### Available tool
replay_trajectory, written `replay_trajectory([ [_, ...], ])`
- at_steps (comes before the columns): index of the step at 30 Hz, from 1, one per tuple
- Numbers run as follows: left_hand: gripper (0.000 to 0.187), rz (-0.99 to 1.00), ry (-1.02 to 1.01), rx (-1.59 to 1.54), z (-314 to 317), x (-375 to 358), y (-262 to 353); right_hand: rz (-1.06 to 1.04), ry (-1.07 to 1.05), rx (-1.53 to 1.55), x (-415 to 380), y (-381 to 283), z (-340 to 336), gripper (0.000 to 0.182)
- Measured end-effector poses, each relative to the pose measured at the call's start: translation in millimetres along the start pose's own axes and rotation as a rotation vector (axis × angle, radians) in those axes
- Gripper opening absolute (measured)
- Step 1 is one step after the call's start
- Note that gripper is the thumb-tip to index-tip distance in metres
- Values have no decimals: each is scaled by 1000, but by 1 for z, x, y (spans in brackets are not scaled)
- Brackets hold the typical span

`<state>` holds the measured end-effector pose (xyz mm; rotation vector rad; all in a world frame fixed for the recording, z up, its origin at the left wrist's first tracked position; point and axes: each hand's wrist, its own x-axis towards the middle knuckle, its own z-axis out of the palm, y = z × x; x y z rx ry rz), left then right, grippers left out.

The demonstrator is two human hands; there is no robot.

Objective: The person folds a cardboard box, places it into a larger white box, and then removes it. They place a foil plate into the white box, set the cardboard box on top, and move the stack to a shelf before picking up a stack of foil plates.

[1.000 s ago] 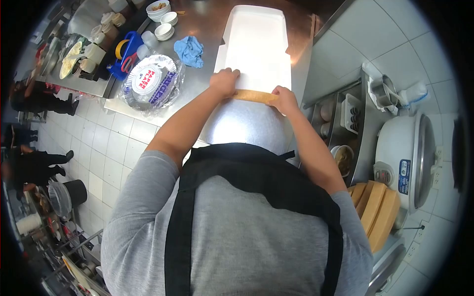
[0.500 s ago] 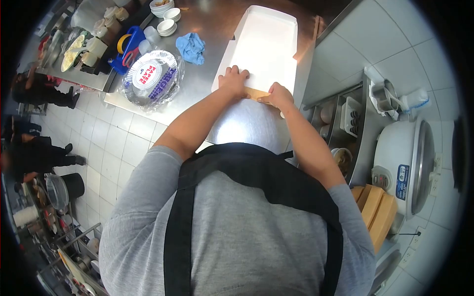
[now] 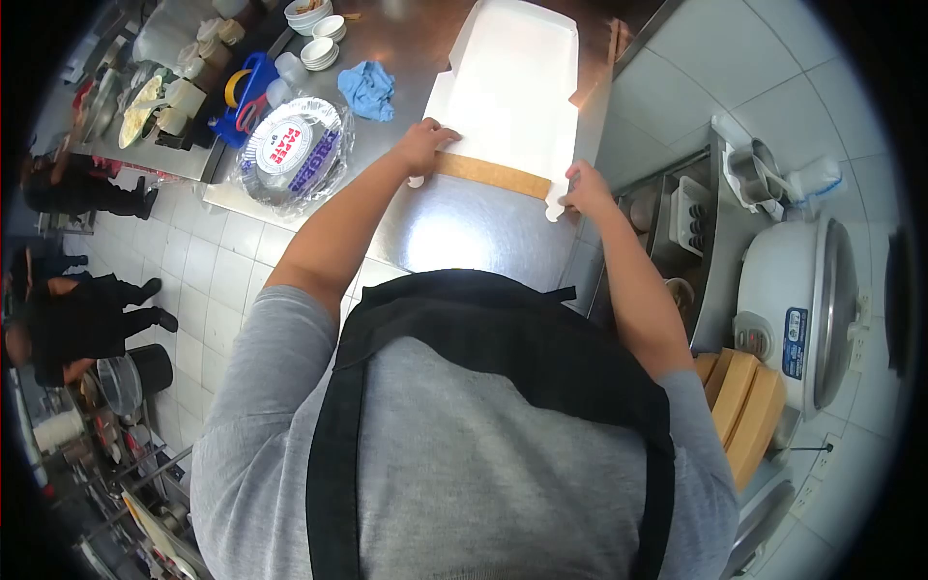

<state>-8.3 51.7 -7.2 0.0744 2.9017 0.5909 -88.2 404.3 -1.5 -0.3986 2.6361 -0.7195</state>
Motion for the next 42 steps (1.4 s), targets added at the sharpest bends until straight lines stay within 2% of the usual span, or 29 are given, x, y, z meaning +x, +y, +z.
replay_trajectory([
  [1, 71, 13, -3, 30, -4, 2, 2, -58, 35, 73, -6, 12, -4, 44],
  [3, 71, -138, -55, -22, -18, -3, 18, -178, 101, 211, -24, 31, -11, 46],
  [4, 71, -213, -84, -49, -24, -9, 32, -254, 117, 136, -38, 29, -16, 46],
  [7, 68, -126, 118, 208, -19, -28, 82, -445, 165, -31, -71, 12, -21, 50],
  [8, 62, -22, 160, 203, -4, -26, 89, -489, 182, -50, -75, 4, -18, 51],
  [9, 59, 30, 117, 147, -3, -31, 105, -534, 196, -68, -78, -4, -13, 52],
  [12, 33, 37, 87, -118, 5, -31, 121, -602, 191, -95, -75, -31, -1, 44],
  [14, 18, -27, 52, -267, 28, -14, 107, -694, 240, -144, -67, -36, 9, 28],
  [17, 10, -8, 66, -388, 34, -12, 104, -787, 306, -147, -61, -44, 16, 13],
  [18, 10, -7, 104, -337, 31, -15, 107, -807, 329, -139, -60, -46, 18, 10],
  [20, 10, -1, 175, -236, 29, -23, 114, -778, 378, -124, -58, -49, 22, 10],
  [24, 13, -13, 56, -223, 26, -20, 113, -612, 440, -8, -57, -50, 36, 12],
  [27, 17, -26, -49, -204, 26, -16, 112, -481, 387, 119, -56, -50, 45, 14],
  [29, 17, -28, -81, -208, 26, -18, 113, -496, 422, 144, -57, -50, 51, 14],
  [32, 16, 64, 84, -134, 45, -20, 105, -564, 485, 112, -56, -51, 55, 15],
  [36, 15, 37, -55, -198, 33, -21, 106, -592, 499, 194, -55, -58, 58, 16],
  [39, 17, 25, -119, -229, 27, -24, 108, -580, 408, 154, -53, -60, 56, 15],
  [42, 18, 35, -85, -210, 29, -28, 106, -353, 246, 296, -51, -56, 54, 15],
])
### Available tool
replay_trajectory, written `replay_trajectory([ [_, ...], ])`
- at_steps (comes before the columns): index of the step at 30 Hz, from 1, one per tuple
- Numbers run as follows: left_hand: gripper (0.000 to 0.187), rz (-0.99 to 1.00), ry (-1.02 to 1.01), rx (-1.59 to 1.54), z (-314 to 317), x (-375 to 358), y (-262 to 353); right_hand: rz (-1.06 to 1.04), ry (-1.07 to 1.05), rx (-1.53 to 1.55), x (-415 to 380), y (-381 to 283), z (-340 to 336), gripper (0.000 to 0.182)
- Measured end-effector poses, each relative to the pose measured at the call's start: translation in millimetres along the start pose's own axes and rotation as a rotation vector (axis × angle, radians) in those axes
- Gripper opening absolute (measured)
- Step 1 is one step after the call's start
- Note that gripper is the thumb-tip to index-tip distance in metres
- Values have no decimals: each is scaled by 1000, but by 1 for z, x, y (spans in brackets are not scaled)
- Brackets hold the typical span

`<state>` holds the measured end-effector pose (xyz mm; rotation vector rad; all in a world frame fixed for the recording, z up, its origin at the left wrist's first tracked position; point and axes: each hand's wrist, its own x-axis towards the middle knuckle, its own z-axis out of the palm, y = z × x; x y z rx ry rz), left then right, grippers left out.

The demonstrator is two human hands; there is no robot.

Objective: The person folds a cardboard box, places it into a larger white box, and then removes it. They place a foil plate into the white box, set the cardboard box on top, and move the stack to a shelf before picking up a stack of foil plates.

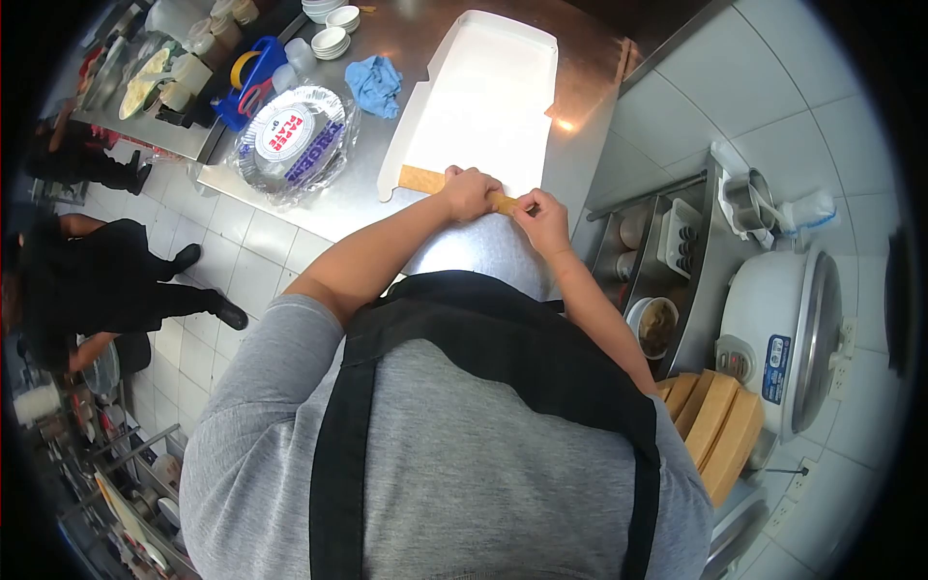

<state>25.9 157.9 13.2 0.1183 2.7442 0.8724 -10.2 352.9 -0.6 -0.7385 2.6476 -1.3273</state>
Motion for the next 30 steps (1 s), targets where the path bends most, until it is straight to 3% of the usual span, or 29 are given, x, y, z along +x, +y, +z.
replay_trajectory([
  [12, 22, 52, 29, -31, 6, 3, -9, 65, -34, 24, 3, 6, 4, 15],
  [15, 21, 15, 66, -137, 2, 0, -9, -315, 55, -56, 1, 3, -7, 13],
  [18, 17, 2, 153, -235, 4, 0, -12, -181, -95, -3, -6, -13, -19, 13],
  [20, 12, -28, 155, -299, 2, -1, -10, -279, -62, -50, -9, -13, -20, 13],
  [24, 6, 159, 318, -195, 7, -5, -11, -373, -30, -85, -11, -13, -17, 17],
  [30, 4, 227, 347, -17, 6, -9, -1, -232, -55, -67, -5, -21, -10, 33],
])
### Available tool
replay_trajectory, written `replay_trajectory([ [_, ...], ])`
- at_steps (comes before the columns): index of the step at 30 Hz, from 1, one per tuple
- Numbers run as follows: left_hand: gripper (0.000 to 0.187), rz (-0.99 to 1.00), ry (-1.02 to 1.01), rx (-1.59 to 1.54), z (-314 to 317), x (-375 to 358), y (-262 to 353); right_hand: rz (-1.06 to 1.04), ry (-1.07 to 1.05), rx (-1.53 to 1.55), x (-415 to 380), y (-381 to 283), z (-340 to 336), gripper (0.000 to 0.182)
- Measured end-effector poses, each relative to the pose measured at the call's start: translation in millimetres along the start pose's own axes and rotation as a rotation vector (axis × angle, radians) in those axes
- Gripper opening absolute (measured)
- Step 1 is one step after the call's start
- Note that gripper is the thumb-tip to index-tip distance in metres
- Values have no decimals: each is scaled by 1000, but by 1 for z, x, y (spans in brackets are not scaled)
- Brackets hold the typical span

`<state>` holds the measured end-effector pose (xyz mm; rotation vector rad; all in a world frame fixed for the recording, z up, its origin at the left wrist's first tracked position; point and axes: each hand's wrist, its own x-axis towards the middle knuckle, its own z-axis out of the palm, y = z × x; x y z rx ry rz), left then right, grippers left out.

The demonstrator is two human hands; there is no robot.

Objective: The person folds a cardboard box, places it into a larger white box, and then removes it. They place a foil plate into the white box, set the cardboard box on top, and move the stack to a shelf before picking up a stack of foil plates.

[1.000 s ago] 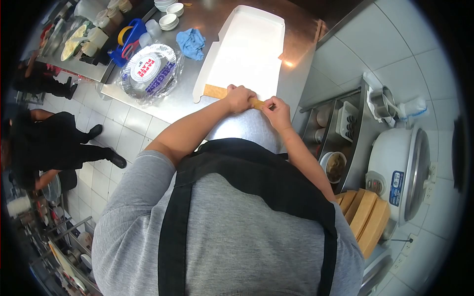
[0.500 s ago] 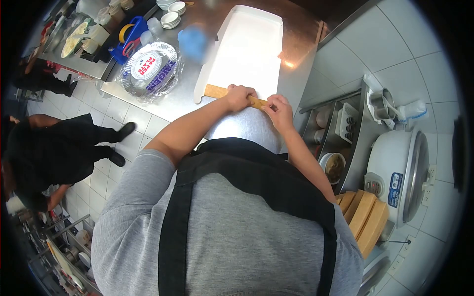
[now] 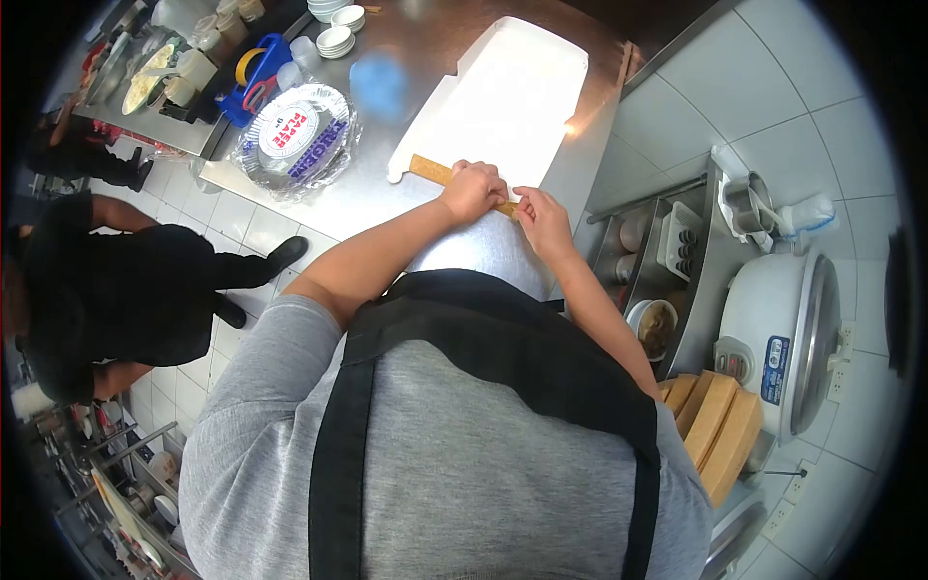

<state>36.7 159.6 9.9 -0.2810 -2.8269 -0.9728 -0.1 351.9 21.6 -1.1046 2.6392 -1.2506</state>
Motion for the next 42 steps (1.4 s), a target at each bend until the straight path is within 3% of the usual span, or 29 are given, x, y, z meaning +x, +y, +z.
replay_trajectory([
  [3, 6, 9, -33, 79, -6, 0, 3, 178, -53, 41, -2, -2, -5, 34],
  [5, 14, 49, -43, 153, -16, -2, 3, 155, -24, -10, -7, -5, -17, 34],
  [7, 30, 79, 155, 198, -34, -8, -14, 122, 12, -86, -8, -9, -33, 33],
  [8, 46, 71, 84, 150, -59, -6, -35, 99, 32, -132, -7, -11, -39, 32],
  [10, 59, 77, 179, 311, -102, -27, -65, -5, 57, -206, -2, -17, -37, 31],
  [11, 60, 6, 98, 329, -120, -40, -72, -89, 61, -238, 7, -21, -32, 31],
  [15, 47, 66, -32, 230, -112, -63, -104, -211, -113, -242, 50, -45, 17, 29],
  [18, 25, 116, -38, 209, -100, -61, -90, -76, -274, -268, 69, -52, 57, 23],
  [21, 14, 163, 8, 173, -87, -54, -80, 130, -285, -93, 77, -28, 78, 15],
  [22, 15, 226, 65, 159, -82, -50, -79, 115, -246, -35, 76, -26, 78, 13],
  [31, 15, -11, 235, 22, -72, -37, -78, 258, -360, 280, 70, -22, 70, 13],
  [34, 16, -61, 223, -7, -71, -36, -75, 164, -350, 252, 69, -22, 69, 13],
  [42, 8, 119, 224, 13, -69, -42, -69, 232, -333, 223, 74, -21, 68, 14],
])
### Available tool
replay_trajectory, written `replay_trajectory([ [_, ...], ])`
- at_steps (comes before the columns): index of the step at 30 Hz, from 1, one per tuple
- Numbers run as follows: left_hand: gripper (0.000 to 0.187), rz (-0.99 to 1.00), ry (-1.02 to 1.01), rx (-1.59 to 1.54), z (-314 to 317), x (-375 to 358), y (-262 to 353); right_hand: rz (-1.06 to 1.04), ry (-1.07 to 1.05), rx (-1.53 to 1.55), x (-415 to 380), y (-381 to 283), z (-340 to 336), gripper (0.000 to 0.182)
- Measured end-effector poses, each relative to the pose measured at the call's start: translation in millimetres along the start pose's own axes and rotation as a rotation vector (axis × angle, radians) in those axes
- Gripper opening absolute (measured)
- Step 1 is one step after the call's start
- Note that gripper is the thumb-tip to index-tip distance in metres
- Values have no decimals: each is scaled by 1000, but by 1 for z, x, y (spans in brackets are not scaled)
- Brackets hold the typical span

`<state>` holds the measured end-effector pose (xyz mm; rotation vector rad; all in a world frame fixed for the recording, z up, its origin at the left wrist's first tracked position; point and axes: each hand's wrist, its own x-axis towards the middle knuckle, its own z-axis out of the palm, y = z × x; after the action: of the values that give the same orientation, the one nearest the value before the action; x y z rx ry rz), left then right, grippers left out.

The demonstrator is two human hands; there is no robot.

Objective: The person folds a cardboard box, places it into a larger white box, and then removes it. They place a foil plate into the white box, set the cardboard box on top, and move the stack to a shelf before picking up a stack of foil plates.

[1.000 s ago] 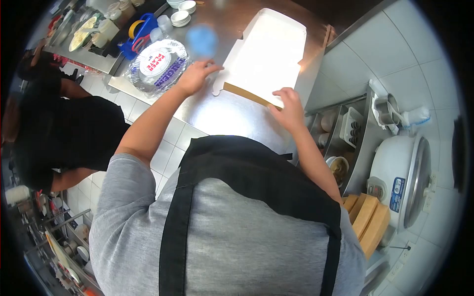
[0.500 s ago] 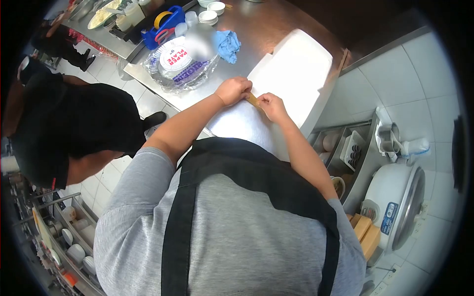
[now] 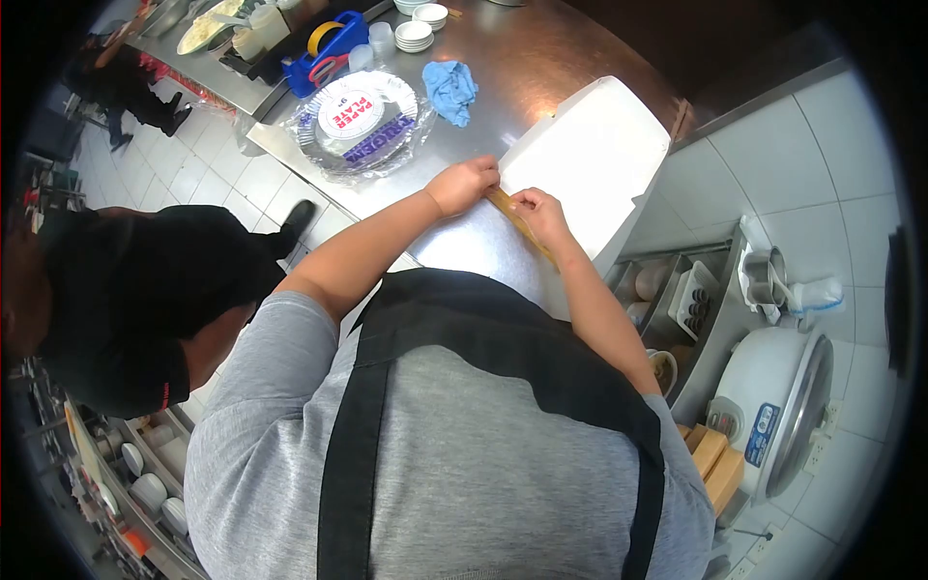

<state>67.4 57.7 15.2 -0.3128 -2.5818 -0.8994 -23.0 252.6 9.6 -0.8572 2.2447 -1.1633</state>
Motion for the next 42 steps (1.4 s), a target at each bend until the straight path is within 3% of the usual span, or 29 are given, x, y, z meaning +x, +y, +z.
replay_trajectory([
  [4, 7, 9, -165, 148, 1, 5, 3, 47, -1, -50, 0, -10, 4, 13],
  [7, 8, -19, -194, 200, 6, 9, 10, -178, 37, -343, 0, -20, 8, 12],
  [10, 17, -149, -150, 147, 6, 8, 12, -262, 84, -590, 0, -27, 7, 15],
  [13, 33, -327, 253, 51, -21, 8, 20, -97, 235, -493, -11, -53, -46, 19],
  [15, 48, -339, 435, 68, -43, 2, 4, -201, 365, -289, -6, -57, -113, 23],
  [16, 47, -392, 467, 88, -53, -5, -2, -139, 443, -298, -12, -82, -147, 24],
  [17, 46, -443, 497, 108, -62, -13, -9, -19, 584, 75, -20, -107, -168, 25],
  [18, 39, -473, 536, 76, -67, -23, -18, -119, 519, 206, -1, -77, -219, 26],
  [20, 28, -539, 567, 39, -78, -40, -28, -64, 493, 391, -7, -100, -268, 26],
  [23, 16, -591, 519, 71, -93, -66, -25, -36, 515, 399, -9, -100, -295, 25],
  [26, 7, -551, 433, 221, -105, -92, -20, -74, 440, 309, -26, -116, -243, 24],
  [28, 6, -544, 344, 202, -107, -110, -19, -18, 237, 259, -47, -118, -174, 24],
  [29, 6, -538, 299, 189, -107, -117, -21, -14, 195, -78, -54, -112, -142, 24],
  [31, 6, -459, 322, 266, -108, -120, -21, 1, -97, -162, -65, -94, -84, 21],
  [33, 7, -394, 355, 332, -113, -112, -13, 74, -190, 71, -65, -62, -46, 21],
  [35, 19, -450, 265, 393, -120, -109, -18, -170, -11, -120, -64, -44, -27, 20],
  [38, 39, -590, 129, 427, -130, -102, -28, -277, 96, -329, -62, -11, -16, 19],
  [42, 23, -610, 91, 365, -132, -89, -53, -339, 111, -405, -62, 13, -10, 21],
])
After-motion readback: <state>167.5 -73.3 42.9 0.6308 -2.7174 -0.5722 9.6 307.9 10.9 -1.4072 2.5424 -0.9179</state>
